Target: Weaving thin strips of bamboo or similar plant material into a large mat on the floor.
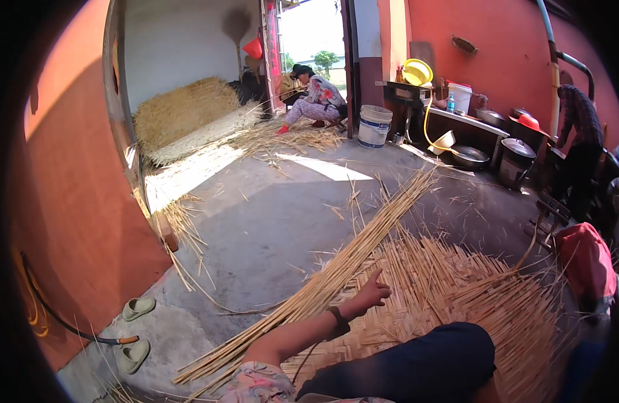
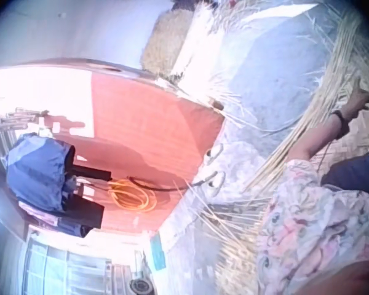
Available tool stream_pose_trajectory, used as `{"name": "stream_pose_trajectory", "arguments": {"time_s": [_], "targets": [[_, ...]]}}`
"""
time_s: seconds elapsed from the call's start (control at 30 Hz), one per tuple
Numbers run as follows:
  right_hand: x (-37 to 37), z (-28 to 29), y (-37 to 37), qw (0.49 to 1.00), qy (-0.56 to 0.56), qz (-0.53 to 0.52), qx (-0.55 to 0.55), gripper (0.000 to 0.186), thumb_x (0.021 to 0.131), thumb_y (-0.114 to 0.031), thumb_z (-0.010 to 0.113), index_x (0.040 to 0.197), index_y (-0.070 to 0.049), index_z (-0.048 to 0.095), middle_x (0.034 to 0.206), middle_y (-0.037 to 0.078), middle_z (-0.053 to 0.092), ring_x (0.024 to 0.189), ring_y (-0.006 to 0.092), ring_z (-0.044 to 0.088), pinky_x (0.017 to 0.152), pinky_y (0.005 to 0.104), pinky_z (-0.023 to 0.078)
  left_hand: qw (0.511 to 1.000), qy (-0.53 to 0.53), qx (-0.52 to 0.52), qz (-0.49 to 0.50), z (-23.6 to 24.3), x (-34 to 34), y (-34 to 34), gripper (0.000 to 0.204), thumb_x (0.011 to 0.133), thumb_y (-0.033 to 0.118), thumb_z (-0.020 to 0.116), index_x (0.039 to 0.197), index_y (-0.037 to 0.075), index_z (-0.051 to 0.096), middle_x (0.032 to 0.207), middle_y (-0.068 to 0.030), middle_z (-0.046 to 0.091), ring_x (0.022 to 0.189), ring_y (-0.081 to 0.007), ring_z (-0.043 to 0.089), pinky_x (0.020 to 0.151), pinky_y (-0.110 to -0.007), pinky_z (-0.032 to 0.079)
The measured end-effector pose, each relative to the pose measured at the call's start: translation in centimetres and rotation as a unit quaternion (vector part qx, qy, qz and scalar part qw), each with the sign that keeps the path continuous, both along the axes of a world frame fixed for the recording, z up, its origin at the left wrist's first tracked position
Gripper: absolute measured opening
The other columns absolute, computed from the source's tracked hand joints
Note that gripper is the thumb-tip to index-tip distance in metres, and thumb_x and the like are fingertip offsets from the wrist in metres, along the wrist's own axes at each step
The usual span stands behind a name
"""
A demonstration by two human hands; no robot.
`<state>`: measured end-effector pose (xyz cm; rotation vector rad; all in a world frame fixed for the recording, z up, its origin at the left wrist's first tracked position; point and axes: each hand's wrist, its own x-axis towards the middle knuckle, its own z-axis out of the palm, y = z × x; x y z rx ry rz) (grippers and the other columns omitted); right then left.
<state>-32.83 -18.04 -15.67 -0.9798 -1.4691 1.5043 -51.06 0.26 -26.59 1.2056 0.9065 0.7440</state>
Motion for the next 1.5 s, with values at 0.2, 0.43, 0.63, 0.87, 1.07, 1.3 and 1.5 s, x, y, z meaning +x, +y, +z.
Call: {"name": "stream_pose_trajectory", "arguments": {"time_s": [0.2,0.43,0.63,0.87,1.07,1.3,1.5], "targets": [[-0.6,-1.2,-1.0,0.994,-0.063,-0.093,0.007,0.054,0.100,-0.037,0.051,0.141,-0.002,0.044,0.132,0.013,0.056,0.119,0.0220,0.056,0.103,0.0358,0.044,0.938,-0.012,0.193,0.287,4.6,-13.4,10.0,0.070,0.089,0.006,0.062,0.152,0.013,0.031,0.119,-0.0114,0.061,0.096,-0.0157,0.061,0.076,-0.034,0.055],[-0.7,-1.5,-1.2,0.983,-0.120,-0.135,-0.013,0.053,0.100,-0.035,0.053,0.141,-0.002,0.044,0.131,0.013,0.056,0.119,0.0219,0.056,0.103,0.0357,0.044,0.882,0.301,0.166,0.322,-9.9,-29.6,12.0,0.020,0.083,0.017,0.070,0.096,0.003,0.072,0.093,-0.0140,0.073,0.086,-0.0223,0.069,0.074,-0.037,0.053],[-0.4,-1.0,-1.8,0.968,-0.176,-0.175,-0.022,0.052,0.099,-0.033,0.054,0.141,-0.003,0.044,0.131,0.013,0.055,0.119,0.0219,0.056,0.103,0.0357,0.044,0.809,0.533,0.179,0.171,-17.1,-25.9,6.4,0.021,0.074,0.020,0.076,0.090,0.007,0.073,0.085,-0.0132,0.072,0.082,-0.0327,0.069,0.073,-0.041,0.053],[-1.3,-1.2,-0.6,0.966,-0.197,-0.161,-0.038,0.052,0.098,-0.030,0.055,0.140,-0.003,0.044,0.131,0.013,0.055,0.119,0.0219,0.055,0.103,0.0356,0.044,0.890,0.358,0.086,0.269,-16.4,-30.0,6.2,0.017,0.076,0.016,0.076,0.082,0.004,0.068,0.086,-0.0136,0.071,0.075,-0.0232,0.067,0.068,-0.035,0.051],[0.2,-1.0,-0.3,0.960,-0.217,-0.172,-0.050,0.052,0.097,-0.029,0.056,0.140,-0.003,0.044,0.131,0.014,0.055,0.119,0.0218,0.055,0.102,0.0356,0.044,0.966,0.071,0.004,0.248,-10.7,-30.3,6.4,0.016,0.088,0.018,0.071,0.088,0.005,0.062,0.077,-0.0004,0.061,0.064,-0.0102,0.053,0.056,-0.027,0.042],[0.7,-1.3,-1.3,0.955,-0.238,-0.169,-0.045,0.051,0.096,-0.026,0.057,0.140,-0.003,0.044,0.130,0.014,0.055,0.118,0.0218,0.055,0.102,0.0356,0.045,0.935,0.179,0.121,0.282,2.5,-32.4,4.0,0.021,0.092,0.027,0.069,0.085,0.007,0.065,0.061,0.0073,0.044,0.052,-0.0041,0.039,0.046,-0.023,0.030],[-0.1,-2.2,-2.9,0.947,-0.267,-0.167,-0.060,0.051,0.096,-0.025,0.058,0.140,-0.003,0.044,0.130,0.014,0.054,0.118,0.0218,0.055,0.102,0.0355,0.045,0.708,-0.314,0.515,0.367,28.6,-33.5,0.2,0.033,0.103,0.017,0.054,0.132,0.001,0.055,0.078,0.0021,0.050,0.069,-0.0048,0.045,0.061,-0.021,0.037]]}}
